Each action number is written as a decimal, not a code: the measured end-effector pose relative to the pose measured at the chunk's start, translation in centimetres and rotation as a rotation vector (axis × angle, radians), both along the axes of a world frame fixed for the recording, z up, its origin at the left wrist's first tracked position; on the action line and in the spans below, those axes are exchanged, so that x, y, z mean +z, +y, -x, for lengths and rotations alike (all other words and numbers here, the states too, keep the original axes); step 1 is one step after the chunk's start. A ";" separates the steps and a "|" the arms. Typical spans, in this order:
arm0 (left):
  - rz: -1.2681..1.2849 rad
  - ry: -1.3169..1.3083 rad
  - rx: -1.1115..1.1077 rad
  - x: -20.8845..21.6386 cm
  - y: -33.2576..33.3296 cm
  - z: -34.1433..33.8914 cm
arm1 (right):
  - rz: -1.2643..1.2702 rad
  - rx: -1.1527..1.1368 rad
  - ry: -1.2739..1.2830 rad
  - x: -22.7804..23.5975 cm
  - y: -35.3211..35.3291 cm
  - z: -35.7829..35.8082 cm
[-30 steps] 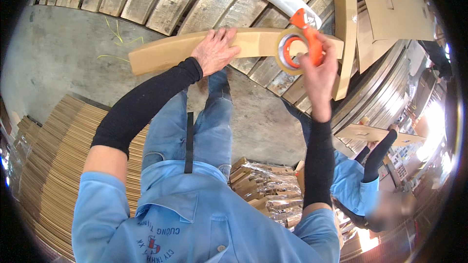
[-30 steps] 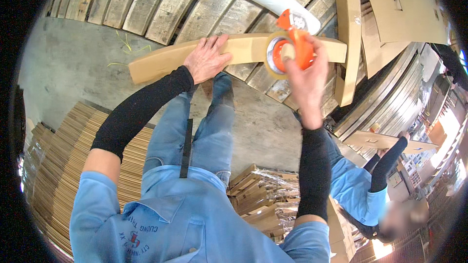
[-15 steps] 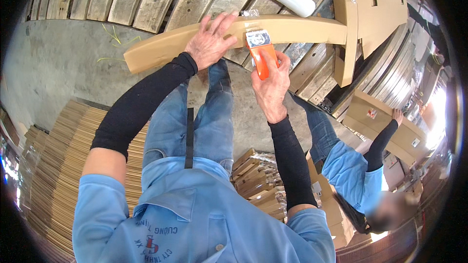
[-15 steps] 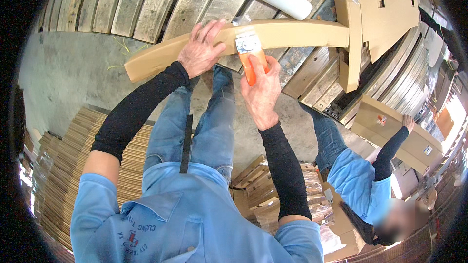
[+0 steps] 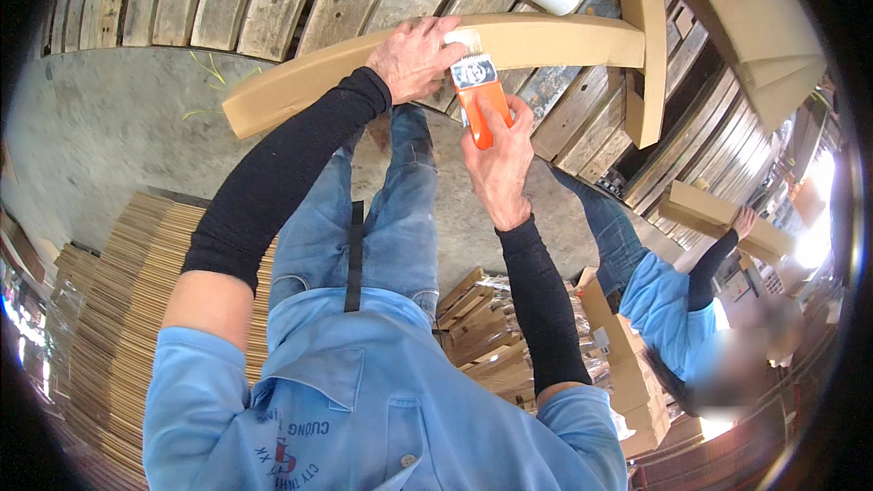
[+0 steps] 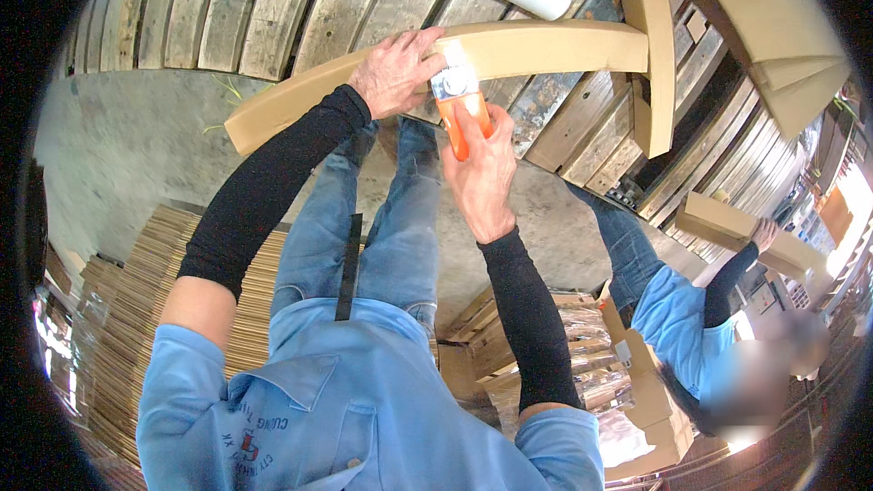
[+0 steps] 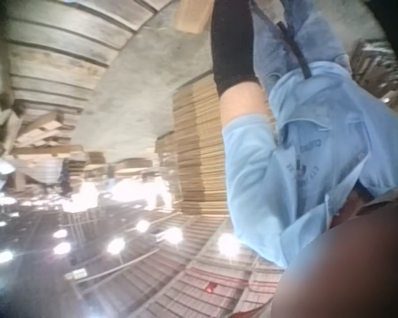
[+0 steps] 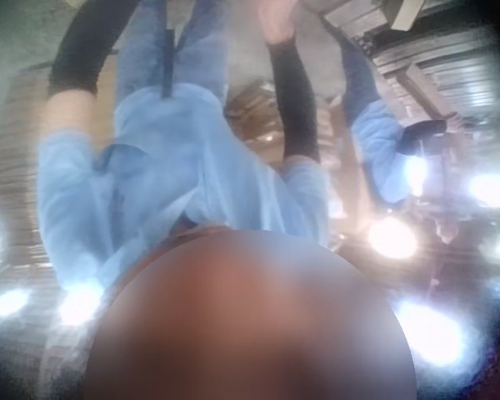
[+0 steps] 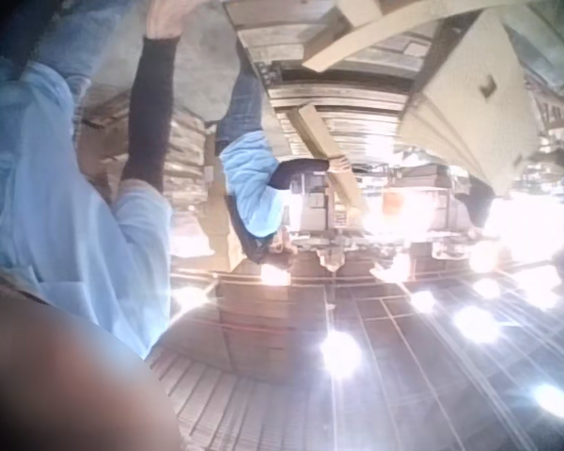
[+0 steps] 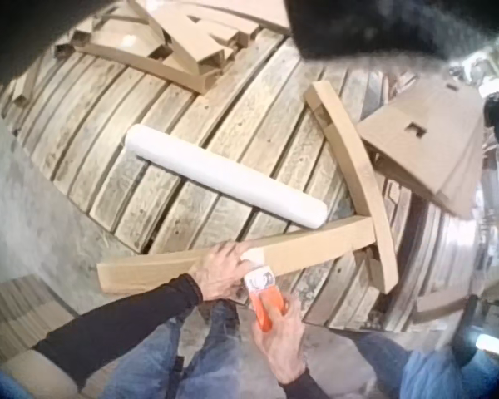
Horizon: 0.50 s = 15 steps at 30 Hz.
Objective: The person assembles flat cardboard pieces into boxes by folding flaps and sealing seams with a handheld tape dispenser. The person repeatedly picks up new pieces, folds them, applies tape, and places the finished boxes on a wooden pallet. Other workers are visible in the background performing similar tasks.
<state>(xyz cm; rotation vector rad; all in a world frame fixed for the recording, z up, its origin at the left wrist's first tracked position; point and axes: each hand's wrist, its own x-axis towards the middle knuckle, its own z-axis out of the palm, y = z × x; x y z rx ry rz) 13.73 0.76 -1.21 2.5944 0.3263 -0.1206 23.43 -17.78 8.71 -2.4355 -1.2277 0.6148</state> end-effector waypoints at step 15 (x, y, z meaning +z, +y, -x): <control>0.259 0.002 -0.079 -1.6 6.6 -0.5 | -0.168 -0.061 0.000 -3.2 -0.2 1.4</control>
